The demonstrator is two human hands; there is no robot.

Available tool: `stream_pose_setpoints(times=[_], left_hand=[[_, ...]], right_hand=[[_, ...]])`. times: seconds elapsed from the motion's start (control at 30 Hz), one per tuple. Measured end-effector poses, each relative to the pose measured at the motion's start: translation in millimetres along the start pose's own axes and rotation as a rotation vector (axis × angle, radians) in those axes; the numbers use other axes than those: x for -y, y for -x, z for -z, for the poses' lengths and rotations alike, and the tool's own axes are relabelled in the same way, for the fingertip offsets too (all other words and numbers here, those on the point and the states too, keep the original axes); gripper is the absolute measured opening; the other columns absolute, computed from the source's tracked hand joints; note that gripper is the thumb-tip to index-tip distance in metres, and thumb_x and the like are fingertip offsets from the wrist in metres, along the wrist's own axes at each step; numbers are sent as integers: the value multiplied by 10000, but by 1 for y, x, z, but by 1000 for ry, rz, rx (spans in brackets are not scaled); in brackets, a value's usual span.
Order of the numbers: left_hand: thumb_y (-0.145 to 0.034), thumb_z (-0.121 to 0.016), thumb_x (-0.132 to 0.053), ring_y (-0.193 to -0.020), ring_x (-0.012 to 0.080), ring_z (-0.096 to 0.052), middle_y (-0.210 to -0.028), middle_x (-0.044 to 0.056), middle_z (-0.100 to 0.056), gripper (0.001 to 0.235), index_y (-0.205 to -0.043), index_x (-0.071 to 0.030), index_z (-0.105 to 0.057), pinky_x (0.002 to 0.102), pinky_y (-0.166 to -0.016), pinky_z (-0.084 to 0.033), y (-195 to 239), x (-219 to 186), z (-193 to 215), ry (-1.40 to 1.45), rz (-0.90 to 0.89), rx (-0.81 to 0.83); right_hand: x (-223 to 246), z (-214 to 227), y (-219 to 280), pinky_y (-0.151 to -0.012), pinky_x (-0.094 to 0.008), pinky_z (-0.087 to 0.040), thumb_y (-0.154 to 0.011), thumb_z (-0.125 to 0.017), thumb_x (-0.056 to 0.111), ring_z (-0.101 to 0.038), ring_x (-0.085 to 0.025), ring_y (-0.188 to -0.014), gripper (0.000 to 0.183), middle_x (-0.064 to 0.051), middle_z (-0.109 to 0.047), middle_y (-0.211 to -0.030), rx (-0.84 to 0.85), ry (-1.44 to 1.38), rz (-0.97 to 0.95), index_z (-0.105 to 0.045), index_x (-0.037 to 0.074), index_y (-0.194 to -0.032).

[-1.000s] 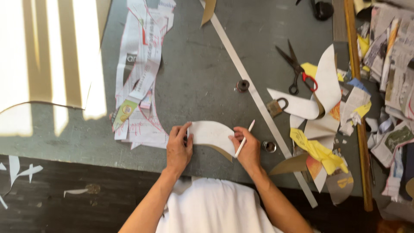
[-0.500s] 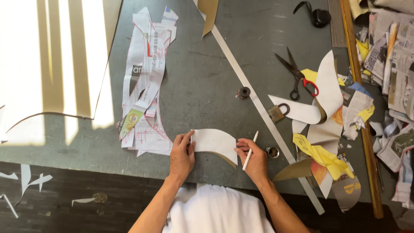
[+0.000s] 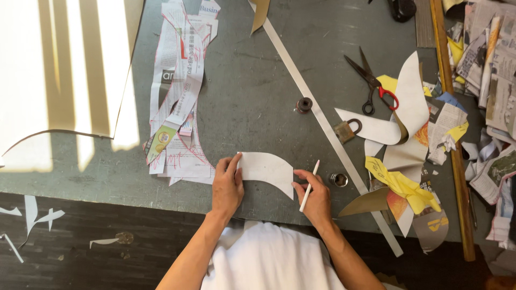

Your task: The person uses a ruler and pencil to mark a straight line on a large sheet of brown paper, then cuts along the line with scissors. They continue cutting curved shapes from the paper and a smaller white sheet, handling newspaper scraps and arranging cut pieces on the table.

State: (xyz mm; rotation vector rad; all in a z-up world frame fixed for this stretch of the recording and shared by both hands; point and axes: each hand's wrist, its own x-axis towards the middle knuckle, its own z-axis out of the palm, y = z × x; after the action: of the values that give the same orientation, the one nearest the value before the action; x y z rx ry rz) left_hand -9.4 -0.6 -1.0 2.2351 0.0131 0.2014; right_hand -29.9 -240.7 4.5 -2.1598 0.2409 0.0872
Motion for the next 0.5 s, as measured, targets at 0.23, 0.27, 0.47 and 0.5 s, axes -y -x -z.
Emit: stream_pose_setpoints(times=[0.23, 0.27, 0.47, 0.5], left_hand=[[-933, -665, -95, -1350, 378, -498, -1454, 184, -537, 442, -1368, -48, -605, 507, -1145, -377, 15, -20, -20, -199, -457, 128], [-938, -669, -119, -1376, 367, -481, -1474, 177, -526, 449, -1378, -52, -605, 510, -1163, -364, 16, -20, -24, -208, -485, 160], [-970, -668, -212, -1447, 312, -435, -1527, 141, -506, 422, -1369, -82, -628, 521, -1218, -321, 19, -9, -34, -219, -524, 284], [-972, -664, -218, -1445, 310, -437, -1520, 137, -511, 412, -1361, -89, -635, 522, -1216, -322, 19, -7, -34, -225, -523, 295]], right_hand=[[0, -3, 3, -678, -312, -597, -825, -801, 49, -742, -198, -807, 398, -114, -706, -1073, -29, 7, 94, -715, 119, -1208], [-1, -3, 4, -680, -312, -596, -827, -801, 49, -741, -196, -808, 396, -110, -708, -1076, -30, 5, 90, -717, 120, -1208], [-5, 6, 13, -721, -308, -586, -850, -797, 23, -724, -208, -855, 383, -119, -698, -1077, -80, 31, 144, -723, 116, -1214], [-5, 6, 15, -740, -302, -591, -856, -790, 15, -727, -205, -878, 383, -115, -702, -1095, -89, 13, 164, -721, 115, -1219]])
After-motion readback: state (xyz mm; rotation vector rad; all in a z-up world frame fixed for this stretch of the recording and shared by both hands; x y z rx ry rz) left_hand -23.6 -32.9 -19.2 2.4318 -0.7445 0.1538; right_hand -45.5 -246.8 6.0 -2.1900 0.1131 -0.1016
